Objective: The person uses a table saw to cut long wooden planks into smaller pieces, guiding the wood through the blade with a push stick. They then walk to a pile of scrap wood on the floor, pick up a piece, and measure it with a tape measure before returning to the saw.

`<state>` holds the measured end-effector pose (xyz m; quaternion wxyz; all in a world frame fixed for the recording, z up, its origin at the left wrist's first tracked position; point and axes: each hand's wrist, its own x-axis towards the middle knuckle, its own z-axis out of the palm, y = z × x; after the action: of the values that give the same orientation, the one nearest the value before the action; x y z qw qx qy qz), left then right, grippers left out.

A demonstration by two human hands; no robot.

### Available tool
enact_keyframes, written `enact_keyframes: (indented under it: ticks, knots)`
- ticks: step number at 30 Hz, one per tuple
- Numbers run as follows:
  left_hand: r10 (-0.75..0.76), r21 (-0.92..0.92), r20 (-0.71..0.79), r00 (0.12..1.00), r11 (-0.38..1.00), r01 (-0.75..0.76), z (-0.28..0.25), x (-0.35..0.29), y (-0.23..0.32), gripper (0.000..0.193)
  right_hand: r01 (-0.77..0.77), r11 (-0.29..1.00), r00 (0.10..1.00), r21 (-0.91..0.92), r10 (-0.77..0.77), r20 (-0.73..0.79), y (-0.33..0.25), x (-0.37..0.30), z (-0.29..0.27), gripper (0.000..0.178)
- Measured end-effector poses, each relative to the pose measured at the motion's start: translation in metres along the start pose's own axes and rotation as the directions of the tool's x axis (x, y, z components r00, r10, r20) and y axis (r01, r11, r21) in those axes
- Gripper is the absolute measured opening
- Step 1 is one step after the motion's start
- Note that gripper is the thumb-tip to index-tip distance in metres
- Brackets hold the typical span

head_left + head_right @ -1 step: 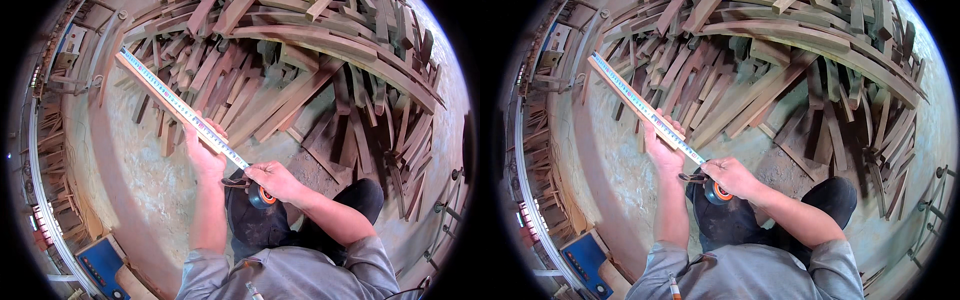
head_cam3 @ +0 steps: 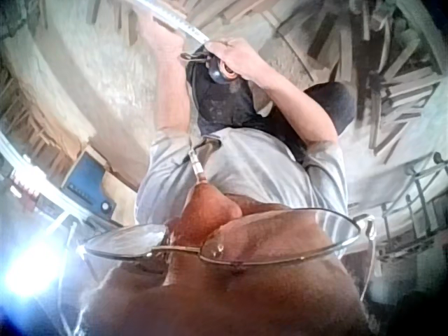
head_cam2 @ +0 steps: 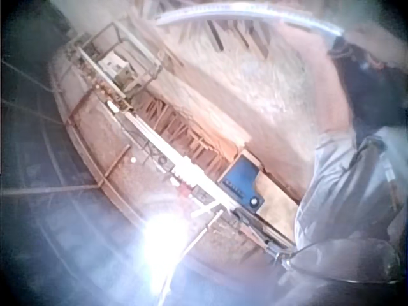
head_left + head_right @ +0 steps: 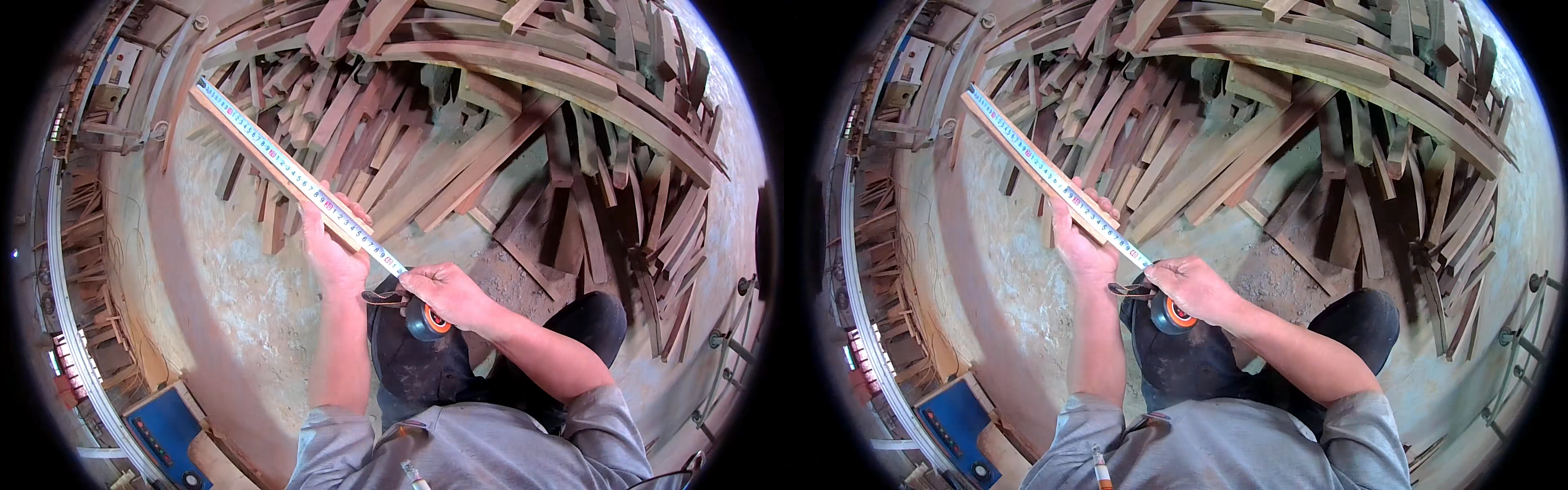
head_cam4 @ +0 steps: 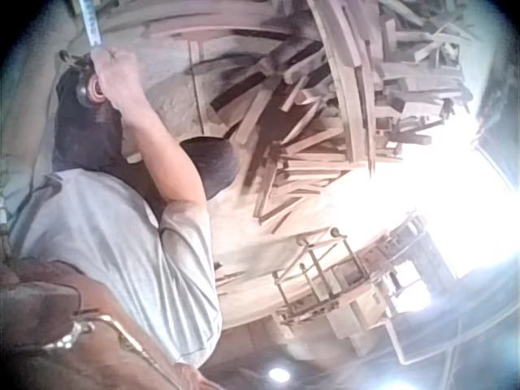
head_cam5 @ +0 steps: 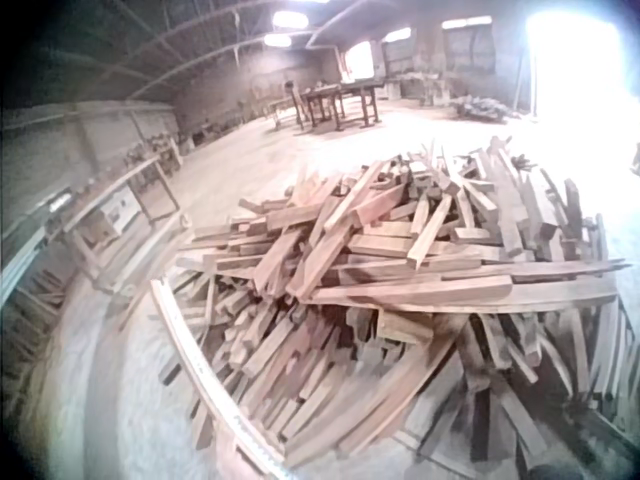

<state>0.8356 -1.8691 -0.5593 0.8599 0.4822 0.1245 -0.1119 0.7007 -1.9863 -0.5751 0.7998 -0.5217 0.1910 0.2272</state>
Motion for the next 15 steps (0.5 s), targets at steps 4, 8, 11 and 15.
enact_keyframes:
  ticks: [4, 8, 11, 15]
  knots:
    - [-0.004, -0.002, -0.017, 1.0, 1.0, 0.004, -0.004, 0.001, -0.005, 0.052, -0.037, 0.997, 0.999, 0.063, 0.038, -0.016, 0.005, 0.003, -0.003, 0.03]
    - [-0.048, -0.015, -0.021, 0.999, 0.999, 0.048, -0.043, 0.001, -0.009, 0.05, -0.019, 0.989, 0.995, 0.145, 0.033, -0.093, -0.001, 0.003, -0.016, 0.03]
    - [-0.091, 0.029, -0.139, 0.986, 0.995, 0.096, -0.098, -0.014, -0.007, 0.05, 0.132, 0.978, 0.978, 0.163, -0.102, -0.18, -0.029, -0.004, -0.032, 0.031]
    - [-0.081, 0.173, -0.479, 0.874, 0.968, 0.184, -0.179, -0.038, -0.021, 0.037, 0.169, 0.955, 0.921, 0.244, -0.064, -0.384, -0.05, -0.02, -0.06, 0.029]
